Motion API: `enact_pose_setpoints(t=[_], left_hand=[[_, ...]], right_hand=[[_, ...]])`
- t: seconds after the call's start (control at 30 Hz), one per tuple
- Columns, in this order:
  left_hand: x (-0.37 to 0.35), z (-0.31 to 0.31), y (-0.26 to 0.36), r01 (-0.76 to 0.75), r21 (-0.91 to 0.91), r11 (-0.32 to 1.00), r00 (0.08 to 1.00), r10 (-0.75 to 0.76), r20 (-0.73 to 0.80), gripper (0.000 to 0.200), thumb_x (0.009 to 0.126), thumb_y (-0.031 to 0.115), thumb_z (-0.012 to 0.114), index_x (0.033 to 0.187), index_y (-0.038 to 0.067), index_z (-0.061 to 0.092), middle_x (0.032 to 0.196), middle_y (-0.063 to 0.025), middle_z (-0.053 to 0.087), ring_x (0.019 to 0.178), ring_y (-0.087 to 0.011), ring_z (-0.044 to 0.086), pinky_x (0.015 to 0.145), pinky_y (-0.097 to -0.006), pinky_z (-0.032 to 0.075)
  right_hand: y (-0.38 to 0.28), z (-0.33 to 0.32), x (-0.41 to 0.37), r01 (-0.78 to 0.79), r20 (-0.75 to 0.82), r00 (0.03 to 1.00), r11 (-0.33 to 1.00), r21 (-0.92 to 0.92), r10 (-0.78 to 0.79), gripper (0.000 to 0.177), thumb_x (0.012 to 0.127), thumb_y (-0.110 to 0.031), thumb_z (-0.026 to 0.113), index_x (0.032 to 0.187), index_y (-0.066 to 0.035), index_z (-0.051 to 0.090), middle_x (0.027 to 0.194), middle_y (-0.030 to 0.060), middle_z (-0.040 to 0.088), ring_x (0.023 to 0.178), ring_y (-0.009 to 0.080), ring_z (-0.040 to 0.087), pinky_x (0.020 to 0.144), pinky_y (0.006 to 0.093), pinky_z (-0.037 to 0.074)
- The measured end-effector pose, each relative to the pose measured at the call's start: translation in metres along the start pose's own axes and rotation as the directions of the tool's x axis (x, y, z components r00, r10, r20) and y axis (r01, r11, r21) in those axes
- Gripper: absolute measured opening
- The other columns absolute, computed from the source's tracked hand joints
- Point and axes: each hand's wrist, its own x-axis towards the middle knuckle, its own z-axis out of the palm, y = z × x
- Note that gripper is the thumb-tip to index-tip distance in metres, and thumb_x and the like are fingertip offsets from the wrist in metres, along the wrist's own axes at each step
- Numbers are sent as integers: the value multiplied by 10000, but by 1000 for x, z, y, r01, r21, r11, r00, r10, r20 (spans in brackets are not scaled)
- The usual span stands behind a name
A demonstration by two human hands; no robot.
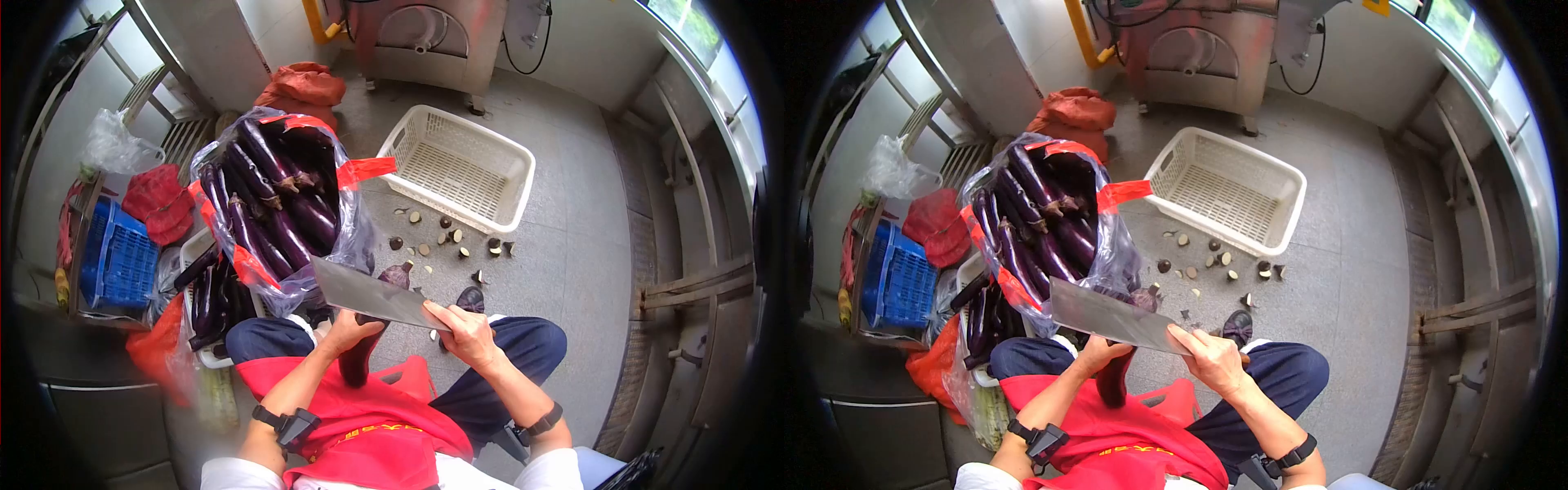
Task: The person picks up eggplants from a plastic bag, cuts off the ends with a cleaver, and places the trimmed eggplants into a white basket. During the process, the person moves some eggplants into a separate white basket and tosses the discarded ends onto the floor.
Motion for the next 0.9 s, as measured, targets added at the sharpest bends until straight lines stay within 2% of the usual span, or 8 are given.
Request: enact_pose_setpoints(t=[0.1, 0.17, 0.3, 0.4, 0.53, 0.73, 0.83, 0.9], left_hand=[[-5, -9, 25, 105, -159, 982, 994, -104, 13, 494, 659, 163, 722, 1103, 3, 576, 1007, -50, 605, 951, -132, 535, 886, -278, 403], [-9, -20, 53, -64, -331, 941, 993, 91, 69, 616, 629, 149, 696, 1202, 12, 514, 1021, -16, 587, 963, -97, 514, 879, -254, 401], [5, -33, 59, -73, -318, 945, 997, 59, -54, 556, 661, 198, 694, 1160, 23, 523, 999, 4, 568, 920, -88, 500, 863, -239, 390], [8, -32, 36, -25, -215, 976, 999, 15, -48, 521, 683, 236, 718, 1124, 29, 536, 984, -10, 574, 917, -92, 502, 849, -250, 399], [8, -24, 25, -23, -355, 934, 989, -31, -145, 478, 702, 230, 702, 1107, 30, 545, 980, -15, 577, 910, -101, 506, 841, -266, 407], [1, -32, 14, 49, -237, 970, 995, -68, -70, 569, 675, 224, 697, 1176, 22, 517, 1036, -13, 570, 961, -117, 510, 891, -267, 391], [-18, -50, 31, -54, -373, 926, 999, 51, -18, 623, 654, 187, 671, 1224, 11, 492, 1102, -19, 553, 1030, -115, 502, 943, -271, 364], [-25, -70, 23, 52, -424, 904, 998, -38, 41, 697, 602, 281, 675, 1209, -9, 491, 1082, -58, 577, 1025, -150, 542, 945, -288, 388]], right_hand=[[19, 17, -7, -49, -28, 998, 998, 49, 50, 444, 724, -40, 637, 1153, -130, 572, 740, 74, 588, 631, 256, 613, 550, 344, 503], [47, 38, -19, -124, -67, 989, 989, 83, 129, 346, 767, -29, 619, 1101, -119, 600, 774, 108, 619, 661, 282, 625, 578, 349, 507], [38, 46, -24, -391, 4, 913, 872, 295, 408, 208, 822, -30, 591, 1026, -54, 624, 701, 146, 595, 608, 239, 611, 575, 303, 474], [8, 30, 2, -323, -36, 929, 853, 410, 369, 190, 833, -17, 590, 1020, -26, 618, 646, 87, 547, 543, 135, 500, 531, 259, 422], [-18, 14, 27, -302, 38, 941, 789, 535, 335, 163, 860, -31, 583, 1017, -12, 619, 607, -2, 495, 536, 43, 383, 480, 226, 349], [0, 24, 26, -544, 322, 808, 417, 728, 493, 107, 883, -100, 585, 937, -24, 639, 620, -82, 478, 526, 0, 383, 446, 199, 305], [34, 32, 23, -524, 39, 731, 524, 671, 681, 76, 888, -113, 581, 875, -45, 610, 579, -74, 478, 474, 8, 392, 409, 202, 302], [32, 23, 21, -547, 49, 666, 443, 710, 745, 86, 893, -121, 577, 856, -46, 595, 561, -67, 468, 449, 21, 395, 393, 209, 300]])
